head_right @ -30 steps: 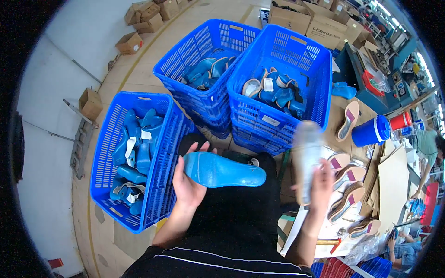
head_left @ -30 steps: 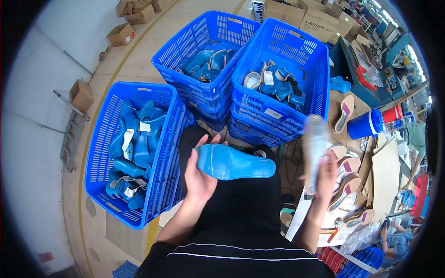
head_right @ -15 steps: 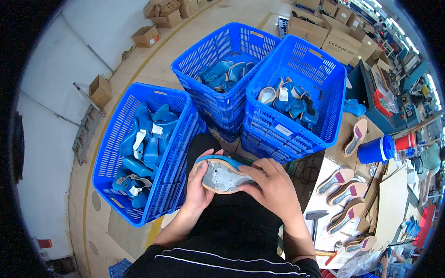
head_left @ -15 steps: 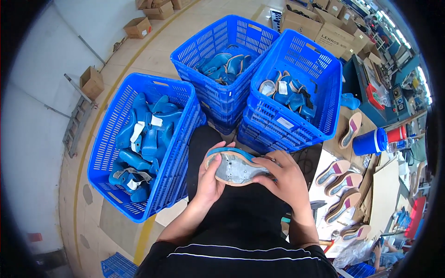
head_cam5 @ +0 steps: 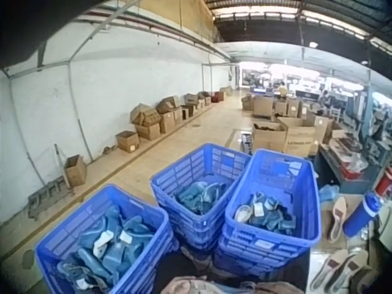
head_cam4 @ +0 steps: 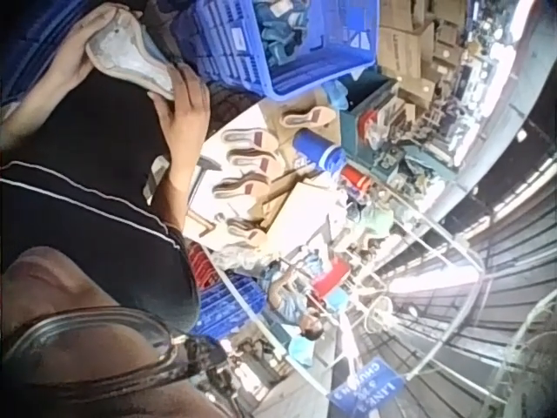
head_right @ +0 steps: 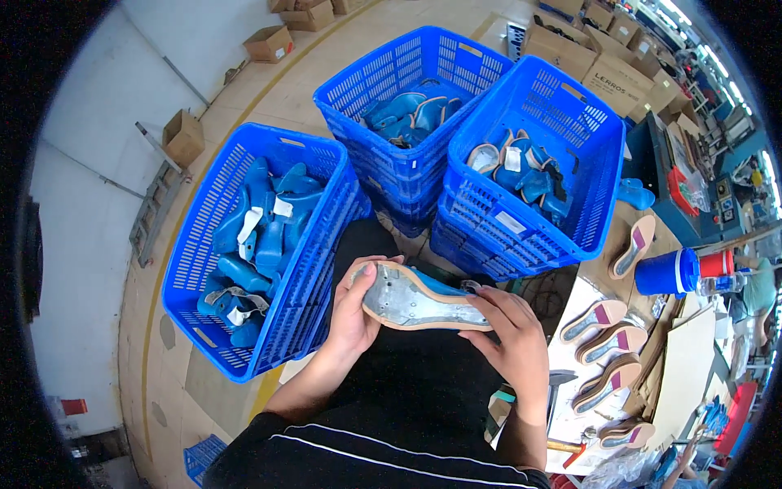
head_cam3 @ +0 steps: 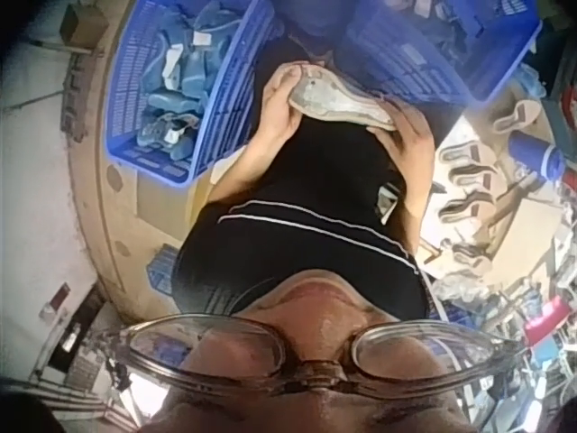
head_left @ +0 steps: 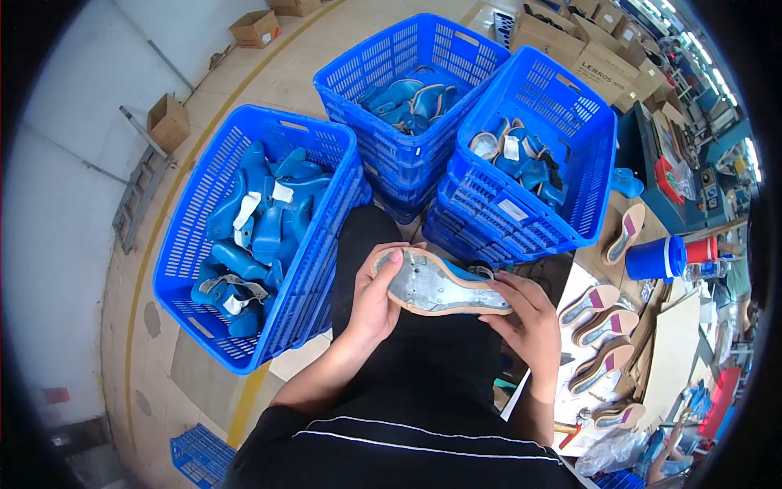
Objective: Hammer the sole and edges of blue high-heeled shoes to ensure proper adhesion and shape.
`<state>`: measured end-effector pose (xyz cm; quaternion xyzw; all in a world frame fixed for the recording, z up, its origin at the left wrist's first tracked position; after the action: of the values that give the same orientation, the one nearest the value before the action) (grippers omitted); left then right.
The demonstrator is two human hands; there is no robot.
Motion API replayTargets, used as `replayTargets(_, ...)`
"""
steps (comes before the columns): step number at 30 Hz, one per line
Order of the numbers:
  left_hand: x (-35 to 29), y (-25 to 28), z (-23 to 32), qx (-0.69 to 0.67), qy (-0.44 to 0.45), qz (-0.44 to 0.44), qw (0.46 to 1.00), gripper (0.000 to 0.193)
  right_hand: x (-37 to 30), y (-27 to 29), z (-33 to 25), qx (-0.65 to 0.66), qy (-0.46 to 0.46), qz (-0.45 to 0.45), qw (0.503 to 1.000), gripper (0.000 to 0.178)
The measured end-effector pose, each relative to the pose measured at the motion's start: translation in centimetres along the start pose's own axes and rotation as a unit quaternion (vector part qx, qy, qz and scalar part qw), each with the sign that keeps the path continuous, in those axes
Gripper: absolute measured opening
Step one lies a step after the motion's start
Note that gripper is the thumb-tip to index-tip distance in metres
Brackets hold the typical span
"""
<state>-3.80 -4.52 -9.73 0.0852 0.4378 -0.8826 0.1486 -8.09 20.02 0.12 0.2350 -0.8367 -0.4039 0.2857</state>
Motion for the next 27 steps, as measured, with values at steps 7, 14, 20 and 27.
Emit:
replayTargets(7, -0.2, -0.2, 0.0, 0.030, 0.021, -0.006, 0.999, 0.027, -1.5, -0.9, 2.1, 0.085, -0.060, 0.005, 0.995, 0.063)
replayTargets(14, 0.7, 1.1, 1.4, 0.138, -0.003, -0.019, 0.990, 0.035, -1.6, -1.3, 2.9, 0.148, -0.062, 0.033, 0.986, 0.071)
replayTargets(20, 0.8, -1.6, 5.6, 0.320, -0.134, -0.147, 0.926, 0.077, -2.7, -2.1, 4.9, 0.196, -0.078, 0.035, 0.977, 0.071)
replayTargets(27, -1.7, -8.1, 8.2, 0.757, -0.210, -0.304, 0.540, 0.070, -5.2, -6.4, 8.0, 0.519, -0.117, 0.095, 0.841, 0.071)
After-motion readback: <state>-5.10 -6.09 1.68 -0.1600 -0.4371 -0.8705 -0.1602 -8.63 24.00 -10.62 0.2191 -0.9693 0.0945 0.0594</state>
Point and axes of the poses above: each hand's wrist, its own x-axis towards the middle knuckle, its own y-axis out of the back of the hand, z = x × y, the point moved 4 cm from there along x, towards the middle knuckle, and after that the axes turned 4 degrees about y, right-handed, at the moved point
